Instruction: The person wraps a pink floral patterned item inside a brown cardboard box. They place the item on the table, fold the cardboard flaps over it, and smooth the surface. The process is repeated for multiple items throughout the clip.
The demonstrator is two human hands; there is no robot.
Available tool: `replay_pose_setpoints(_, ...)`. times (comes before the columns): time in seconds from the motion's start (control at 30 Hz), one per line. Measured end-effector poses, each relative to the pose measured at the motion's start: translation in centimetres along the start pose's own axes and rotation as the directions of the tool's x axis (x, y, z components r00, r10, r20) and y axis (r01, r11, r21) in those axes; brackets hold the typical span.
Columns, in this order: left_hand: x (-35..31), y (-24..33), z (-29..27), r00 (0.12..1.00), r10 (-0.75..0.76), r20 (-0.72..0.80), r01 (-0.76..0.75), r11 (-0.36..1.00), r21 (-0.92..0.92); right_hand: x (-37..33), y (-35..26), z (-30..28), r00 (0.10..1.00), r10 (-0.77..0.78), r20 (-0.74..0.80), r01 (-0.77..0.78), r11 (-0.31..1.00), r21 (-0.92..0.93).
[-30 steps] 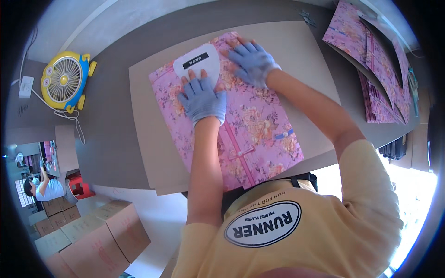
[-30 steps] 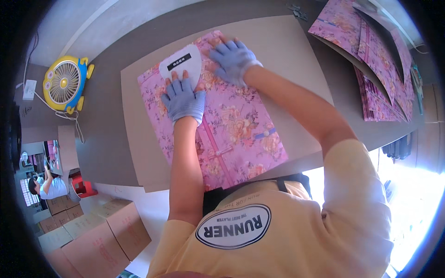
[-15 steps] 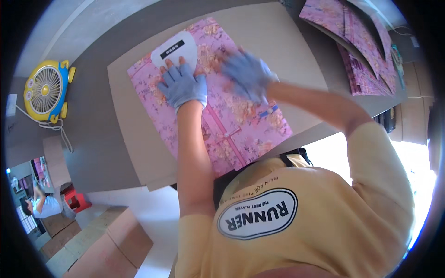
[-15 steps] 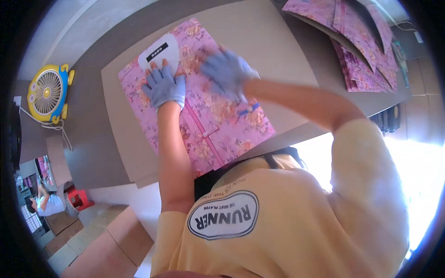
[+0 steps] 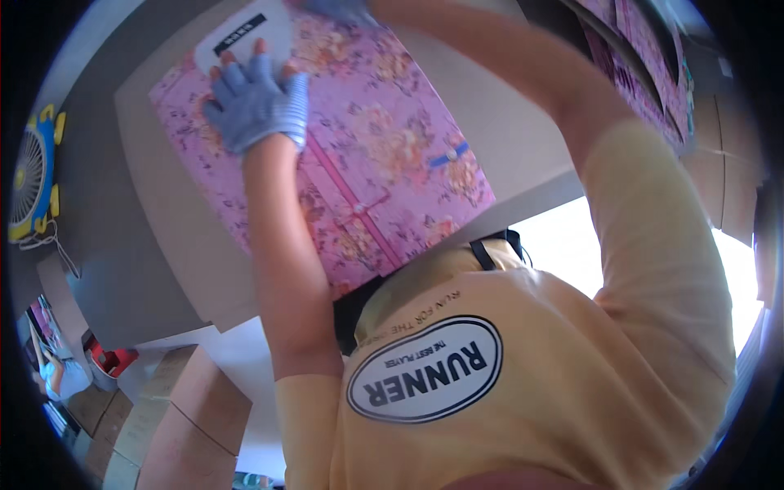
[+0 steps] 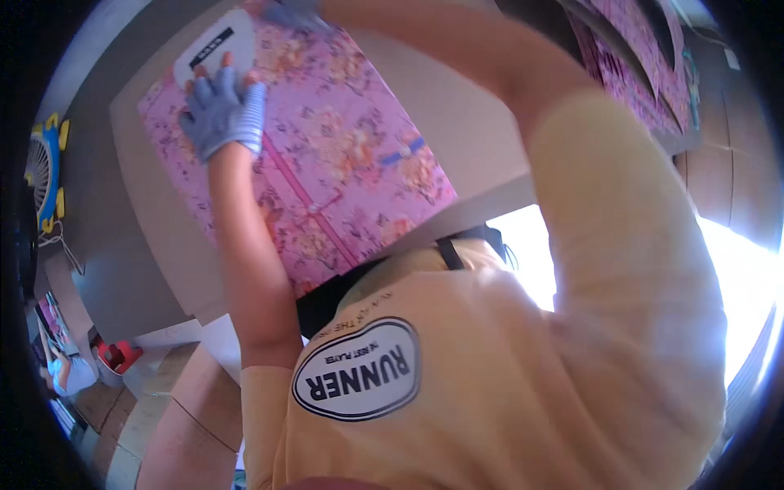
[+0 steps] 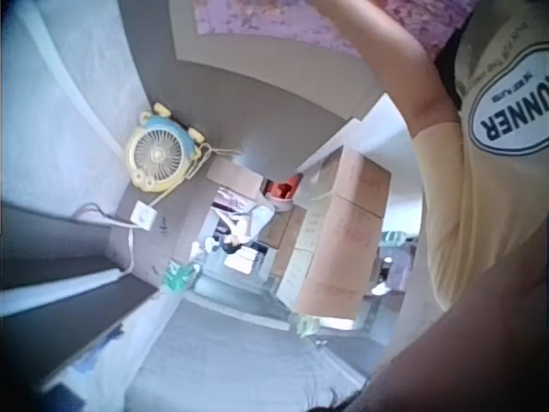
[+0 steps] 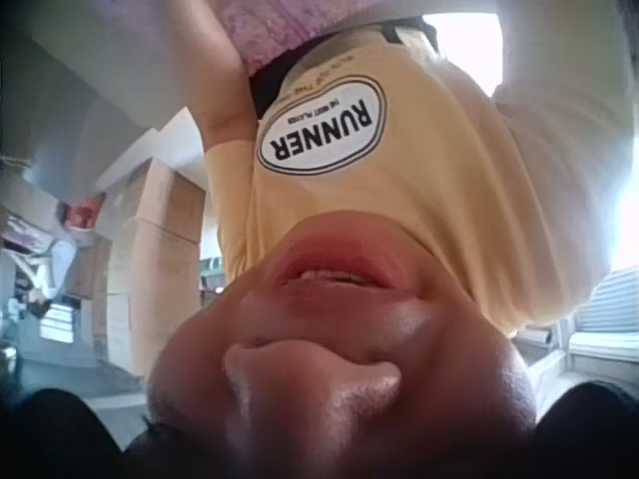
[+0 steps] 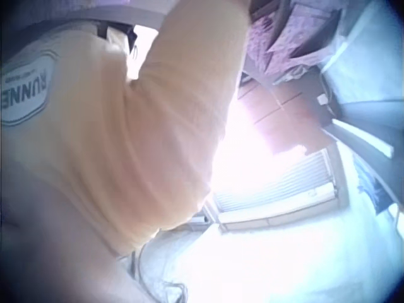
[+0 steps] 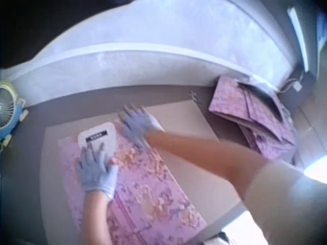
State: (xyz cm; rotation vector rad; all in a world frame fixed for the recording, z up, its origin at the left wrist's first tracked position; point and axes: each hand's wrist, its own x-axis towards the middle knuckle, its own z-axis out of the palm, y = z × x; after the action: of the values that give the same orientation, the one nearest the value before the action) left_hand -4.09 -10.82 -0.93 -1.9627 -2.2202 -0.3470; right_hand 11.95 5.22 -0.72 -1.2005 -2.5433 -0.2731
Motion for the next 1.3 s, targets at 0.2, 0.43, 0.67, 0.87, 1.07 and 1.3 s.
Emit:
replay_pose_setpoints(0.2,0.5,-2.8,2.0,0.997,0.036,-0.066,-0.036,0.999,0.013,3.8,-1.5,-1.0,1.000,-0.010,0.026,0.005,0.982,0.187)
replay_pose_setpoints(0.43,-0.6,-1.5,-0.3,0.991,-0.108,0.075,0.105,0.993,0.048,-14.6,-7.2,-8.7,0.960,-0.257,0.110,0.243,0.962,0.124)
replay_pose_setpoints(0.67,0.1,-0.3,-1.0,0.993,-0.083,0.086,0.084,0.996,-0.007,-26.6,-10.7,-14.1,0.972,-0.063,0.228,0.060,0.998,0.020)
replay_pose_setpoints(0.87,-0.2,-0.4,-2.5,0.989,-0.104,0.105,0.108,0.994,-0.033,-28.1,-12.9,-14.1,0.984,0.016,0.176,-0.029,0.997,0.070)
replay_pose_setpoints(1.07,0.2,-0.4,-1.4,0.997,-0.066,0.026,0.066,0.998,-0.014,-28.0,-14.0,-14.8,0.888,0.454,0.071,-0.320,0.501,0.805)
replay_pose_setpoints(1.3,-0.5,-1.9,-0.6,0.977,-0.104,-0.187,0.060,0.972,-0.228,-24.3,-17.5,-16.8,0.931,-0.350,0.108,0.279,0.869,0.409)
